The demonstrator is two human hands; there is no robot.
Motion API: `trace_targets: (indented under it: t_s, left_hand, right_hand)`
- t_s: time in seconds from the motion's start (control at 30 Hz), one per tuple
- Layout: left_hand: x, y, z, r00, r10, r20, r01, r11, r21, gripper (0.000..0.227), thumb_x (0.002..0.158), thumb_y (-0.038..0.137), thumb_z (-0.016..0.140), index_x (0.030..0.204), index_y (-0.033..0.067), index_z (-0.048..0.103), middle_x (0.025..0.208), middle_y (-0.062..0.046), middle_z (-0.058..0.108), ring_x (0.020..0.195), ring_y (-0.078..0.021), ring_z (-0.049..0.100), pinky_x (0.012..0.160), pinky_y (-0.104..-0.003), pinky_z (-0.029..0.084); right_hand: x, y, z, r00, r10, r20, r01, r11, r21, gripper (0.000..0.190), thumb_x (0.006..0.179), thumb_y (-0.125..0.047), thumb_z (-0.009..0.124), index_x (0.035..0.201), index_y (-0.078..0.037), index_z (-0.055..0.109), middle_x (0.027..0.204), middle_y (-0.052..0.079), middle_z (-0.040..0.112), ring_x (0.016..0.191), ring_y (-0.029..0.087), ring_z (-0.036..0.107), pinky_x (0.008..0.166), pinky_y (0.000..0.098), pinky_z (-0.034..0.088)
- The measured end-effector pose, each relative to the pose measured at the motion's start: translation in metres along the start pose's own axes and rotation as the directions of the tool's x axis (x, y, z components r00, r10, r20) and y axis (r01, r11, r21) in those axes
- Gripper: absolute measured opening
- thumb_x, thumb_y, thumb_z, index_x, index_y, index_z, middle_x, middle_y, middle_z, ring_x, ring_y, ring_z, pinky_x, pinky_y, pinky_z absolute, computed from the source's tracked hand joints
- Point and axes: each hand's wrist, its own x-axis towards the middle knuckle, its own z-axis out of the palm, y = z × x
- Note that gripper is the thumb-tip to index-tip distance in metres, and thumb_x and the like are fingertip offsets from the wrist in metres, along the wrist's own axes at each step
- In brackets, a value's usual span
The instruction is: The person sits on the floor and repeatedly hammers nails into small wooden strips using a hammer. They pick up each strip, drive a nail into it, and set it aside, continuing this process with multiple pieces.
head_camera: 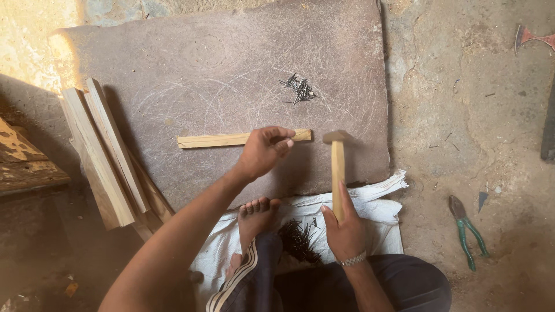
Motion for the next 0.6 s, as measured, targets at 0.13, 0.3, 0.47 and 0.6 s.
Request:
trace_targets:
  t_s: [0.13,0.3,0.47,0.6]
  left_hand:
    - [0.012,-0.009,0.017,0.964,0.264,0.026,-0.256,0.901,0.35,0.01,0.093,0.015,0.07,0.101,0.0122,0.077,0.102,-0.008,0.068,0.086,-0.0162,0.072,0.085,-0.029,0.064]
    - [0.041,-0.017,0.032,0.878,0.474,0.069,-0.454,0.778,0.435,0.016,0.101,0.012,0.061,0.111,0.0136,0.074,0.105,-0.005,0.072,0.087,-0.016,0.073,0.081,-0.03,0.064]
    - [0.054,-0.025,0.037,0.936,0.351,-0.01,-0.312,0.844,0.436,0.018,0.098,0.023,0.067,0.113,0.0155,0.074,0.108,-0.002,0.074,0.085,-0.0155,0.074,0.08,-0.032,0.063]
    - [0.056,-0.035,0.041,0.895,0.447,-0.007,-0.39,0.788,0.476,0.016,0.1,0.022,0.064,0.112,0.0177,0.075,0.109,0.001,0.075,0.09,-0.0137,0.074,0.081,-0.03,0.063]
  right_hand:
    - [-0.032,0.033,0.006,0.992,-0.098,-0.081,0.109,0.984,0.139,0.077,0.088,-0.028,0.072,0.155,-0.006,0.041,0.135,0.023,0.065,0.113,0.027,0.071,0.09,0.0364,0.059]
    - [-0.045,0.056,0.013,0.987,-0.128,-0.1,0.146,0.969,0.202,0.076,0.089,-0.023,0.073,0.153,0.0,0.039,0.143,0.027,0.058,0.123,0.029,0.065,0.097,0.0388,0.055]
    - [-0.045,0.06,0.013,0.983,-0.154,-0.096,0.175,0.949,0.264,0.076,0.09,-0.02,0.073,0.154,0.001,0.038,0.146,0.028,0.055,0.128,0.031,0.061,0.099,0.04,0.054]
    - [-0.045,0.061,0.013,0.983,-0.15,-0.102,0.171,0.954,0.245,0.075,0.09,-0.022,0.073,0.154,-0.001,0.039,0.143,0.026,0.059,0.124,0.029,0.065,0.098,0.0386,0.056]
